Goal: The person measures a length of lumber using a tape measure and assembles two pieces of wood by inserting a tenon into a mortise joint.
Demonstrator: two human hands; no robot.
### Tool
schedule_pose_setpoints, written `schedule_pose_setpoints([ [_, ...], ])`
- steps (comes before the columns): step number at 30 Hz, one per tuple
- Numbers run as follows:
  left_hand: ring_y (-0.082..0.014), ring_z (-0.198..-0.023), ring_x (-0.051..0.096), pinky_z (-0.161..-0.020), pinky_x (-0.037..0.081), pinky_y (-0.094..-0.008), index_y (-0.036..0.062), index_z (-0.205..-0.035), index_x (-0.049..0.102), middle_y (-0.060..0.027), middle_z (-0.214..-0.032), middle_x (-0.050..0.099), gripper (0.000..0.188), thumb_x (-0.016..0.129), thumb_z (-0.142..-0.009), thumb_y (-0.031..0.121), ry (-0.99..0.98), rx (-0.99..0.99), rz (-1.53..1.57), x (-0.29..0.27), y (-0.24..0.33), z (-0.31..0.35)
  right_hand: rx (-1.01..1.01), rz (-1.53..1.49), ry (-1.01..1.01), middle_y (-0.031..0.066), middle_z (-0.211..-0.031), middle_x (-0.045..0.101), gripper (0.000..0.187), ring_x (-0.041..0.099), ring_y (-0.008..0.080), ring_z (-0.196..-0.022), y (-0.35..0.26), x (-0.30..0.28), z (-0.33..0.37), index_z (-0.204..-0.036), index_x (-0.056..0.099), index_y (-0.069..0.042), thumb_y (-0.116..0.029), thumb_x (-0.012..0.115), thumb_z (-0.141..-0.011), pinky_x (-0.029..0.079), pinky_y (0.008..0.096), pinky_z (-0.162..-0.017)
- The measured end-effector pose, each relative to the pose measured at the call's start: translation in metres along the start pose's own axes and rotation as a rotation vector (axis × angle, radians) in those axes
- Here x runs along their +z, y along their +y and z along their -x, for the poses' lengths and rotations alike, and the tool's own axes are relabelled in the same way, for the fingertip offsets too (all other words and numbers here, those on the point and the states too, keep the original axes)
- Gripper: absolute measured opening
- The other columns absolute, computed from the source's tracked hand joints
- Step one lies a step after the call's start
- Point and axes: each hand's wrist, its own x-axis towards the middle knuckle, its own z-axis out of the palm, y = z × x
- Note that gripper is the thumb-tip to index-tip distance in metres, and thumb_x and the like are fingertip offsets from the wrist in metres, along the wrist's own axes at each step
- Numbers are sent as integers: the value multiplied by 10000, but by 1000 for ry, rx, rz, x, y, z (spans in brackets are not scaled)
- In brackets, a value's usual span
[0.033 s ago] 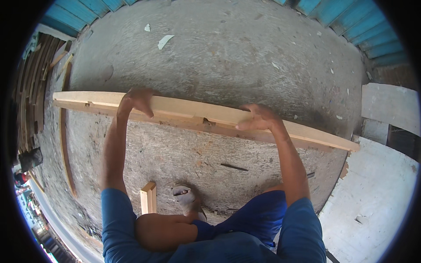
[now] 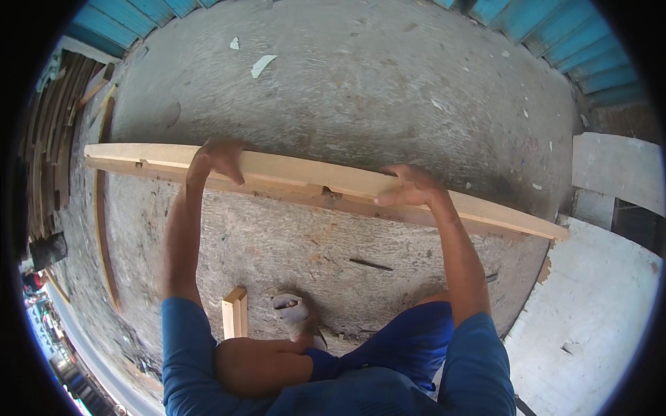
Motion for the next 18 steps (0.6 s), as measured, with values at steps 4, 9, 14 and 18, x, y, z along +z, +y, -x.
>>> schedule_pose_setpoints([
  [4, -256, -1015, 707, -887, 535, -386, 219, -1184, 724, -46, -1039, 760, 692, 828, -500, 197, 67, 2, 2, 2, 1, 9, 50, 14, -8, 229, -1308, 649, 943, 618, 369, -1221, 1, 3, -2, -1376, 592, -30, -541, 818, -617, 480, 427, -1022],
  [9, -253, -1044, 699, -914, 525, -410, 231, -1255, 681, -43, -1076, 751, 777, 834, -495, 187, 80, -8, -18, 1, 7, 13, 57, -26, -4, 210, -1306, 657, 911, 630, 361, -1202, -5, 2, 2, -1371, 608, -57, -512, 810, -609, 487, 421, -998],
  [14, -269, -1088, 682, -955, 504, -455, 247, -1357, 614, -51, -1110, 743, 892, 828, -491, 210, 140, -28, -61, -1, 14, 17, 72, -3, -4, 205, -1302, 662, 901, 632, 360, -1196, -9, -3, 5, -1370, 613, -73, -504, 810, -603, 486, 418, -996],
  [18, -300, -1180, 633, -1014, 478, -471, 244, -1397, 579, -64, -1185, 717, 932, 807, -493, 230, 157, -79, -51, 4, 11, 20, 60, -15, 5, 214, -1301, 660, 904, 630, 359, -1199, -11, -1, 4, -1364, 615, -57, -501, 810, -601, 482, 422, -1001],
])
